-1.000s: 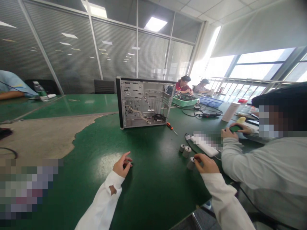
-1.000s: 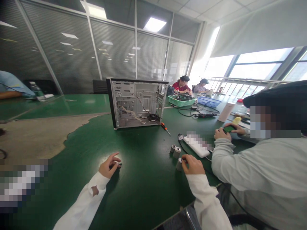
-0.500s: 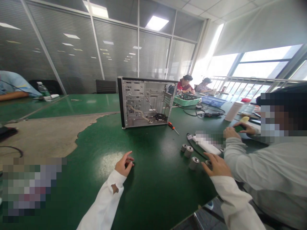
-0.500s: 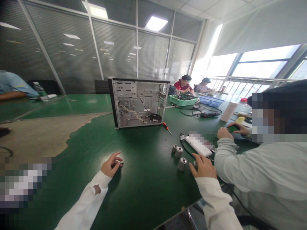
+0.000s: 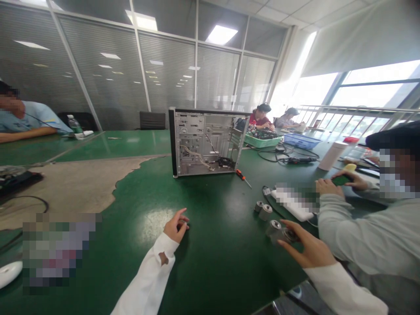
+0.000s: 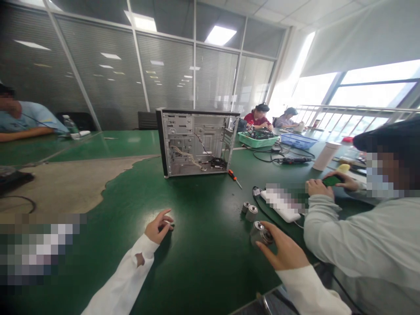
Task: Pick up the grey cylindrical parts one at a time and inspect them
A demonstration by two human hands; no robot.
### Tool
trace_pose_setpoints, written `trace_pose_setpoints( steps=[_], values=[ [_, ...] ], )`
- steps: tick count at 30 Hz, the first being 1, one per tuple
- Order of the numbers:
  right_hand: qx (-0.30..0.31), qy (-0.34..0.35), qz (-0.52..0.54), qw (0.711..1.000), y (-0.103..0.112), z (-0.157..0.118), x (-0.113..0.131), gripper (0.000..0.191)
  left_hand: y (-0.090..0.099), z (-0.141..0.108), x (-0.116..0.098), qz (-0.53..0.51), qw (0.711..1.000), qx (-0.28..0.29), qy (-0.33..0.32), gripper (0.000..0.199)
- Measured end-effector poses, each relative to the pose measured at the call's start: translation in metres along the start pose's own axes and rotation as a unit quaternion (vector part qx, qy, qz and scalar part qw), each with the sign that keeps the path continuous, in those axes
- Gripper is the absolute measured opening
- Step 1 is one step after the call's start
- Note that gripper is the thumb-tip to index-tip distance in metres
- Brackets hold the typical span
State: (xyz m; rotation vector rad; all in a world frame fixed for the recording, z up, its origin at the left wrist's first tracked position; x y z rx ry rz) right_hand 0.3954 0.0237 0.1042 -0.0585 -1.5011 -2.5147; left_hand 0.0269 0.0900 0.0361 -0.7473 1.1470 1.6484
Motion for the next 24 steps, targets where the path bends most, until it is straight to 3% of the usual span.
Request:
trace_pose_setpoints(
  steps=[2,5,9,12,16,20,24],
  values=[
    [0.003,0.086,0.034,0.996,0.001,0.014,0.051,0.042,0.0,0.0,0.001,0.0,1.0,-0.004,0.002,0.041],
    [0.079,0.208,0.064,0.973,-0.023,0.038,0.132,0.045,0.002,0.0,0.002,0.006,1.0,-0.011,0.001,0.041],
    [0.144,0.274,0.083,0.947,-0.068,0.071,0.215,0.057,0.016,0.001,0.009,0.029,0.998,-0.054,0.008,0.039],
    [0.152,0.295,0.078,0.94,-0.099,0.089,0.255,0.062,0.032,0.002,0.019,0.033,0.994,-0.101,0.014,0.037],
    [0.127,0.293,0.124,0.939,-0.126,0.092,0.27,0.067,0.042,0.003,0.024,0.031,0.991,-0.128,0.004,0.036],
    [0.09,0.263,0.201,0.939,-0.137,0.082,0.251,0.074,0.035,0.004,0.013,0.047,0.992,-0.112,-0.026,0.039],
    [0.065,0.238,0.299,0.922,-0.137,0.078,0.234,0.066,0.02,0.006,-0.009,0.083,0.991,-0.06,-0.087,0.048]
  ],
)
Point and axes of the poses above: each hand's wrist, its own z-axis towards the middle knuckle, its own y-axis out of the back of the hand, x = y × z, the point moved 9 cm from there along z, towards the middle knuckle, and after that the axes turned 10 degrees about -z, right-handed, at the moved point
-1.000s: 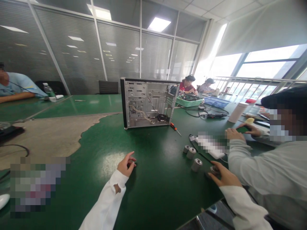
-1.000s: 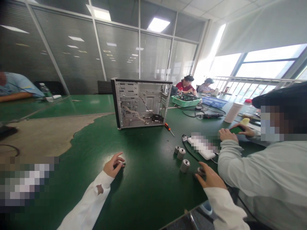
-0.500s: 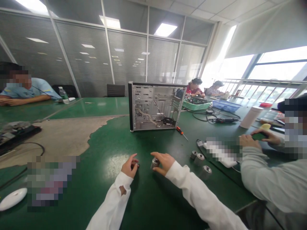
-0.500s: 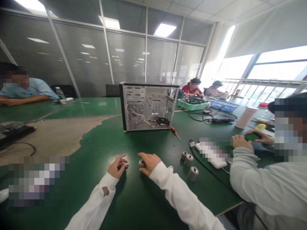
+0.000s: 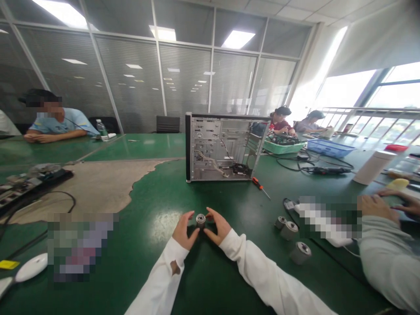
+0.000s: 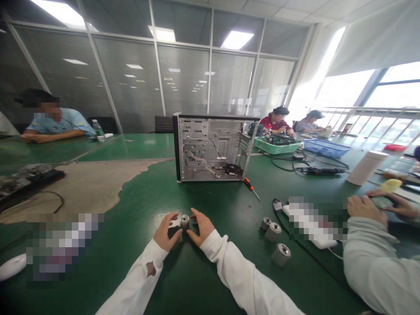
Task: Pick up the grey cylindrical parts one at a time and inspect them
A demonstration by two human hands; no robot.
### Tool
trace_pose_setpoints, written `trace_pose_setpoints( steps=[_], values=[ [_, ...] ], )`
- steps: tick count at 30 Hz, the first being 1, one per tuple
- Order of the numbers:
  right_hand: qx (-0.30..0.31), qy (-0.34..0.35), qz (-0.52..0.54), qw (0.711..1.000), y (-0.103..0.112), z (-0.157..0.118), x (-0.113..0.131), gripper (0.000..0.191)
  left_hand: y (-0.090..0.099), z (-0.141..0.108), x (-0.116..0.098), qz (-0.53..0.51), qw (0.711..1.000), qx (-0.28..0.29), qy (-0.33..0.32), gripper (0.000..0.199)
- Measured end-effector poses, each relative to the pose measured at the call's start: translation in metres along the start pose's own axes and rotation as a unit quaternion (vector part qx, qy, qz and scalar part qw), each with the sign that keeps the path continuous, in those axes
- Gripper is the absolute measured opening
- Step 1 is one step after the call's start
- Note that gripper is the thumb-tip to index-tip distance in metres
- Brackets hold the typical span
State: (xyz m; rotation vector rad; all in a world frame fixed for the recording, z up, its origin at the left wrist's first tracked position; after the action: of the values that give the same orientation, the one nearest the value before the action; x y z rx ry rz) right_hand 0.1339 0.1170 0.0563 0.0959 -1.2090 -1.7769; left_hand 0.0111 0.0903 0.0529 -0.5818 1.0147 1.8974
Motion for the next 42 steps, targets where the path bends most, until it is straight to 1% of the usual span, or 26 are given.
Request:
trace_pose_setpoints(
  steps=[3,5,6,10,13,14,16,17,18,19,20,22,23,24,27,30,31,33,38,42],
  values=[
    [-0.027,-0.014,0.046,0.998,0.003,0.001,-0.006,0.061,-0.009,0.002,-0.015,0.017,0.997,0.048,-0.06,0.044],
    [-0.039,-0.021,0.065,0.997,0.002,0.002,-0.01,0.06,-0.012,0.003,-0.019,0.027,0.995,0.062,-0.077,0.039],
    [-0.046,-0.025,0.073,0.996,0.002,0.003,-0.012,0.059,-0.013,0.003,-0.019,0.032,0.995,0.062,-0.075,0.036],
    [-0.076,-0.033,0.102,0.991,0.002,0.003,-0.021,0.055,-0.016,0.003,-0.014,0.041,0.997,0.053,-0.036,0.034],
    [-0.095,-0.051,0.131,0.986,0.001,0.003,-0.028,0.05,-0.016,0.004,-0.008,0.009,1.0,0.021,0.0,0.032],
    [-0.098,-0.067,0.144,0.982,0.0,0.003,-0.032,0.048,-0.015,0.004,-0.003,-0.017,1.0,0.003,0.022,0.032],
    [-0.1,-0.106,0.173,0.974,-0.004,0.002,-0.04,0.042,-0.01,0.004,0.013,-0.095,0.99,-0.043,0.097,0.033],
    [-0.101,-0.124,0.186,0.97,-0.006,0.001,-0.044,0.04,-0.008,0.004,0.024,-0.149,0.976,-0.065,0.142,0.036],
    [-0.101,-0.138,0.196,0.966,-0.009,0.0,-0.047,0.038,-0.006,0.002,0.034,-0.212,0.955,-0.088,0.187,0.04],
    [-0.101,-0.147,0.204,0.962,-0.011,-0.001,-0.05,0.037,-0.005,0.001,0.043,-0.278,0.927,-0.11,0.226,0.044],
    [-0.102,-0.153,0.21,0.96,-0.012,-0.001,-0.052,0.036,-0.004,-0.001,0.05,-0.341,0.895,-0.128,0.258,0.047],
    [-0.102,-0.161,0.218,0.957,-0.016,-0.002,-0.056,0.035,-0.005,-0.006,0.06,-0.452,0.82,-0.156,0.315,0.051],
    [-0.101,-0.165,0.22,0.956,-0.017,-0.002,-0.057,0.035,-0.005,-0.009,0.064,-0.485,0.788,-0.166,0.34,0.05],
    [-0.099,-0.168,0.223,0.955,-0.019,-0.003,-0.059,0.035,-0.004,-0.012,0.067,-0.507,0.762,-0.176,0.361,0.048],
    [-0.097,-0.173,0.232,0.952,-0.022,-0.003,-0.062,0.034,-0.004,-0.019,0.071,-0.549,0.706,-0.195,0.403,0.036],
    [-0.098,-0.172,0.236,0.951,-0.024,-0.003,-0.063,0.034,-0.01,-0.025,0.073,-0.592,0.648,-0.198,0.437,0.028],
    [-0.098,-0.172,0.237,0.951,-0.024,-0.003,-0.062,0.033,-0.012,-0.026,0.073,-0.6,0.635,-0.196,0.445,0.027],
    [-0.097,-0.173,0.237,0.951,-0.025,-0.003,-0.062,0.033,-0.014,-0.027,0.074,-0.609,0.619,-0.192,0.457,0.026],
    [-0.097,-0.175,0.229,0.953,-0.023,-0.003,-0.06,0.032,-0.017,-0.029,0.073,-0.615,0.603,-0.173,0.478,0.029],
    [-0.095,-0.177,0.223,0.954,-0.021,-0.003,-0.059,0.031,-0.02,-0.029,0.071,-0.618,0.591,-0.148,0.497,0.036]
  ],
)
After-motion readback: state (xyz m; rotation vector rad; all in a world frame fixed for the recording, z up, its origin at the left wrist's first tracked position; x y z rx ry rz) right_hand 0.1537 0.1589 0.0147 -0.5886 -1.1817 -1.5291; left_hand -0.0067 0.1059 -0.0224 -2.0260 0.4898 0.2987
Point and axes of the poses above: each hand's wrist, its own z-axis towards the middle knuckle, its own y-axis out of the back of the hand, x = y × z, the point moved 9 cm from there along z, towards the middle knuckle, and after that the axes turned 10 degrees about -z, right-handed, at the moved point
